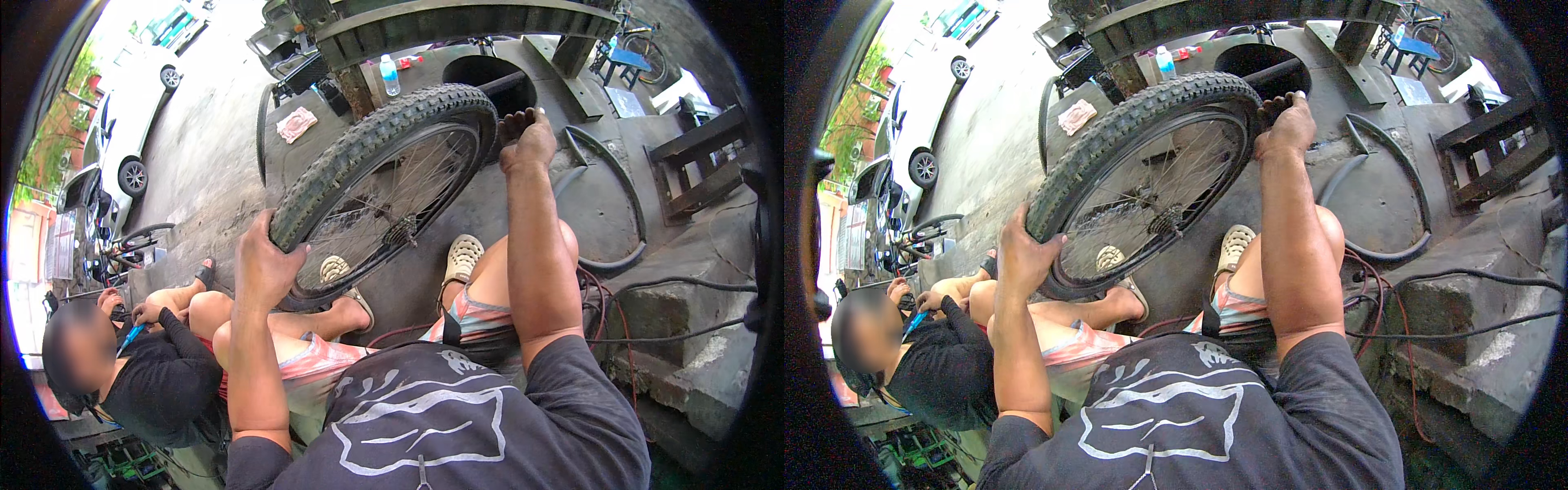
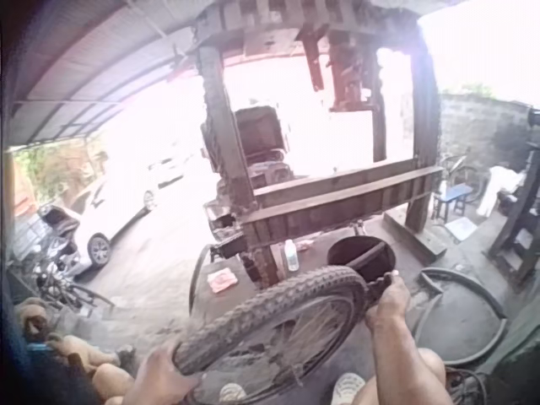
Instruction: The person removes the tire from a bicycle wheel, extracts the inner tube, and then reinstalls the tire onto the rim. They repeatedly adjust the tire bead and inner tube by hand while seated on the ground.
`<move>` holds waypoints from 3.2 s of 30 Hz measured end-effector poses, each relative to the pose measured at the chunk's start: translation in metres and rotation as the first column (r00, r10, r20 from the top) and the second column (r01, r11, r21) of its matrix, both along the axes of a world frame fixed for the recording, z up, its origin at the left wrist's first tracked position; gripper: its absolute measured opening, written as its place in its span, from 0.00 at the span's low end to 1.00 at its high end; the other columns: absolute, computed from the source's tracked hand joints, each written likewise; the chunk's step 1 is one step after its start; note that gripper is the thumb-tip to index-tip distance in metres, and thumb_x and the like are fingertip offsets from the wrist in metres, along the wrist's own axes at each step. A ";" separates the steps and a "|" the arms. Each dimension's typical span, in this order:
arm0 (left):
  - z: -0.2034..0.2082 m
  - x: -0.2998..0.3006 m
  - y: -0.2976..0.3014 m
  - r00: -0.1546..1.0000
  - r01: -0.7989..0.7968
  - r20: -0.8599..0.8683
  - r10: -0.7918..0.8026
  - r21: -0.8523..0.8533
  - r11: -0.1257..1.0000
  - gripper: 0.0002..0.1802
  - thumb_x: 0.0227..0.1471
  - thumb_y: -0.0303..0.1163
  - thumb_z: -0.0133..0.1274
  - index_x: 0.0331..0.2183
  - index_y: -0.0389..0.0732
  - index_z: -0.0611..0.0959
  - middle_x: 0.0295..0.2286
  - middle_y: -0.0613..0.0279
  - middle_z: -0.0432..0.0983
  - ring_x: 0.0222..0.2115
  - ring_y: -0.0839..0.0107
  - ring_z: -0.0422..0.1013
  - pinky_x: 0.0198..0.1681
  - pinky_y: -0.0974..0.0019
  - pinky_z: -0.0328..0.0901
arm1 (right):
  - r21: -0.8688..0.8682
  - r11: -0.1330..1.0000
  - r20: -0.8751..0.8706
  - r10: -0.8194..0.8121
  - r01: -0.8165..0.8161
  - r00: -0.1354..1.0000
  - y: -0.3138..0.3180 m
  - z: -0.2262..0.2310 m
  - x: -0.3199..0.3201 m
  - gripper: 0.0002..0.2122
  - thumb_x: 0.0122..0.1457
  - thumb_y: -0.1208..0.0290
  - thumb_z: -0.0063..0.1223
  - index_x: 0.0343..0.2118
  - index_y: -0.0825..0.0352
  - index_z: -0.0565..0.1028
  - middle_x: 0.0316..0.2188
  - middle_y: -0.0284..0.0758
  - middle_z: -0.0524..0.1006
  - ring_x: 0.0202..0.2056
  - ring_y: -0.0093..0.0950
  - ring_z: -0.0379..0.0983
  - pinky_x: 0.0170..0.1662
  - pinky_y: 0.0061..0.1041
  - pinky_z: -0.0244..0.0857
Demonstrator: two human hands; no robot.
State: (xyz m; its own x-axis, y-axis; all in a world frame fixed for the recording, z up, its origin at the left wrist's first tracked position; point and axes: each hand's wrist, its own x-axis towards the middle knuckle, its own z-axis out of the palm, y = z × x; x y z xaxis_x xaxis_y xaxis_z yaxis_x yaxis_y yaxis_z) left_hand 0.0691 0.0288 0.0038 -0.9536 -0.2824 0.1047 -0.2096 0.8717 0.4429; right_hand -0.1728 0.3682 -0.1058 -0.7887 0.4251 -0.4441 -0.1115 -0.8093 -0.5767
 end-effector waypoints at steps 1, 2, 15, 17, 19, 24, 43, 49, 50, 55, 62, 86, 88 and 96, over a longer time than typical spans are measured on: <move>-0.001 -0.001 -0.002 1.000 -0.007 0.009 0.007 0.024 1.000 0.30 0.42 0.27 0.72 0.49 0.30 0.83 0.39 0.39 0.86 0.44 0.46 0.84 0.49 0.54 0.74 | -0.008 1.000 -0.003 0.013 -0.013 1.000 0.001 0.000 0.001 0.11 0.74 0.58 0.52 0.38 0.61 0.77 0.30 0.32 0.78 0.31 0.30 0.75 0.37 0.36 0.73; -0.002 -0.001 -0.003 1.000 -0.015 0.018 0.014 0.048 0.999 0.30 0.42 0.27 0.72 0.49 0.30 0.83 0.40 0.39 0.86 0.44 0.47 0.84 0.49 0.54 0.74 | 0.000 0.999 -0.010 0.032 -0.032 0.999 0.001 0.000 0.001 0.11 0.74 0.59 0.53 0.38 0.61 0.77 0.30 0.32 0.78 0.31 0.31 0.75 0.37 0.36 0.73; -0.009 0.000 -0.012 0.999 0.005 -0.051 -0.008 -0.055 0.998 0.33 0.42 0.27 0.73 0.51 0.28 0.82 0.40 0.38 0.86 0.43 0.47 0.84 0.49 0.54 0.74 | 0.028 0.994 -0.003 0.104 -0.104 0.995 -0.002 -0.003 0.001 0.09 0.72 0.63 0.56 0.36 0.63 0.79 0.30 0.36 0.82 0.32 0.35 0.80 0.40 0.41 0.75; -0.006 0.000 -0.009 1.000 -0.005 -0.023 0.005 -0.027 1.000 0.33 0.42 0.27 0.73 0.51 0.28 0.82 0.40 0.38 0.86 0.44 0.47 0.84 0.49 0.54 0.74 | 0.031 0.993 -0.003 0.110 -0.110 0.994 -0.003 -0.002 0.001 0.09 0.71 0.64 0.56 0.37 0.63 0.79 0.29 0.36 0.81 0.31 0.34 0.79 0.39 0.40 0.75; -0.006 0.000 -0.010 1.000 -0.013 -0.020 0.013 -0.014 1.000 0.34 0.42 0.28 0.73 0.52 0.28 0.82 0.40 0.38 0.86 0.44 0.47 0.84 0.49 0.54 0.74 | 0.027 0.992 -0.007 0.122 -0.121 0.993 -0.006 0.004 0.005 0.09 0.71 0.64 0.55 0.38 0.63 0.79 0.29 0.34 0.80 0.30 0.33 0.78 0.36 0.38 0.74; -0.010 0.000 -0.012 0.999 -0.020 -0.037 0.019 -0.015 1.000 0.35 0.42 0.28 0.73 0.52 0.27 0.82 0.41 0.37 0.86 0.44 0.47 0.84 0.50 0.54 0.74 | 0.032 0.991 0.024 0.132 -0.133 0.991 -0.007 0.004 0.007 0.08 0.70 0.65 0.58 0.37 0.63 0.80 0.30 0.35 0.81 0.33 0.34 0.80 0.41 0.40 0.76; -0.013 0.004 -0.010 0.995 0.007 -0.101 -0.011 -0.037 0.999 0.32 0.44 0.29 0.73 0.51 0.29 0.82 0.41 0.39 0.86 0.43 0.47 0.84 0.49 0.54 0.75 | 0.113 0.761 -0.052 0.647 -0.639 0.761 -0.045 -0.014 0.035 0.10 0.71 0.57 0.55 0.42 0.58 0.78 0.30 0.32 0.79 0.32 0.31 0.75 0.39 0.35 0.70; 0.010 0.002 0.008 0.995 0.015 -0.097 -0.008 0.075 0.997 0.29 0.47 0.32 0.73 0.50 0.30 0.84 0.38 0.40 0.86 0.42 0.48 0.84 0.48 0.54 0.74 | 0.022 0.569 0.113 0.815 -0.822 0.568 -0.122 -0.036 0.105 0.22 0.71 0.46 0.52 0.55 0.58 0.74 0.42 0.33 0.78 0.42 0.32 0.74 0.52 0.42 0.65; 0.013 0.001 0.009 0.995 0.029 -0.095 -0.020 0.095 0.995 0.29 0.48 0.33 0.73 0.49 0.30 0.84 0.38 0.41 0.86 0.42 0.48 0.84 0.48 0.53 0.74 | 0.089 0.568 0.056 0.817 -0.818 0.574 -0.127 -0.039 0.109 0.25 0.71 0.44 0.50 0.57 0.60 0.74 0.45 0.34 0.79 0.45 0.31 0.74 0.54 0.39 0.64; 0.011 -0.007 0.000 0.994 0.055 -0.102 -0.044 0.103 0.993 0.30 0.49 0.39 0.73 0.48 0.29 0.85 0.37 0.42 0.86 0.39 0.52 0.83 0.47 0.53 0.74 | 0.165 0.486 0.027 0.867 -0.858 0.497 -0.135 -0.031 0.105 0.21 0.72 0.47 0.49 0.51 0.62 0.76 0.40 0.31 0.79 0.39 0.28 0.75 0.48 0.34 0.66; 0.006 -0.008 -0.007 0.991 0.074 -0.114 -0.067 0.060 0.995 0.33 0.50 0.44 0.74 0.49 0.29 0.83 0.36 0.43 0.86 0.38 0.50 0.83 0.46 0.53 0.74 | 0.294 0.428 0.004 0.893 -0.855 0.449 -0.136 -0.037 0.101 0.17 0.73 0.52 0.49 0.45 0.63 0.78 0.35 0.29 0.77 0.36 0.25 0.74 0.44 0.31 0.66; 0.001 -0.001 -0.016 0.983 0.048 -0.182 -0.024 0.127 0.991 0.33 0.49 0.33 0.74 0.55 0.35 0.82 0.43 0.44 0.86 0.45 0.54 0.84 0.51 0.56 0.74 | 0.750 0.227 0.176 0.837 -0.621 0.518 -0.129 -0.040 0.078 0.17 0.77 0.60 0.52 0.45 0.71 0.84 0.32 0.28 0.81 0.34 0.19 0.72 0.39 0.23 0.67; -0.001 -0.002 -0.020 0.982 0.046 -0.187 -0.021 0.131 0.990 0.34 0.48 0.32 0.74 0.56 0.34 0.82 0.43 0.44 0.87 0.45 0.55 0.84 0.51 0.57 0.74 | 0.742 0.216 0.188 0.842 -0.635 0.506 -0.133 -0.035 0.077 0.17 0.77 0.60 0.53 0.45 0.71 0.84 0.32 0.29 0.81 0.33 0.19 0.71 0.39 0.23 0.67; -0.003 0.011 -0.030 0.992 0.065 -0.113 -0.053 0.107 0.992 0.37 0.46 0.30 0.74 0.57 0.34 0.81 0.46 0.42 0.85 0.48 0.53 0.83 0.54 0.56 0.73 | 0.787 0.147 0.221 0.840 -0.599 0.496 -0.128 -0.027 0.082 0.18 0.77 0.59 0.52 0.43 0.71 0.84 0.32 0.29 0.81 0.33 0.20 0.70 0.39 0.25 0.66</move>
State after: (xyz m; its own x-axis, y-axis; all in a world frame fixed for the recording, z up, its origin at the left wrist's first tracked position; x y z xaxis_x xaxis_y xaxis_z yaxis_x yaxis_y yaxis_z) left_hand 0.0805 -0.0012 0.0003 -0.9533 -0.2415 0.1811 -0.1039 0.8259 0.5542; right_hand -0.0907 0.2402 -0.1328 -0.9249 -0.3682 -0.0951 0.0668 0.0888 -0.9938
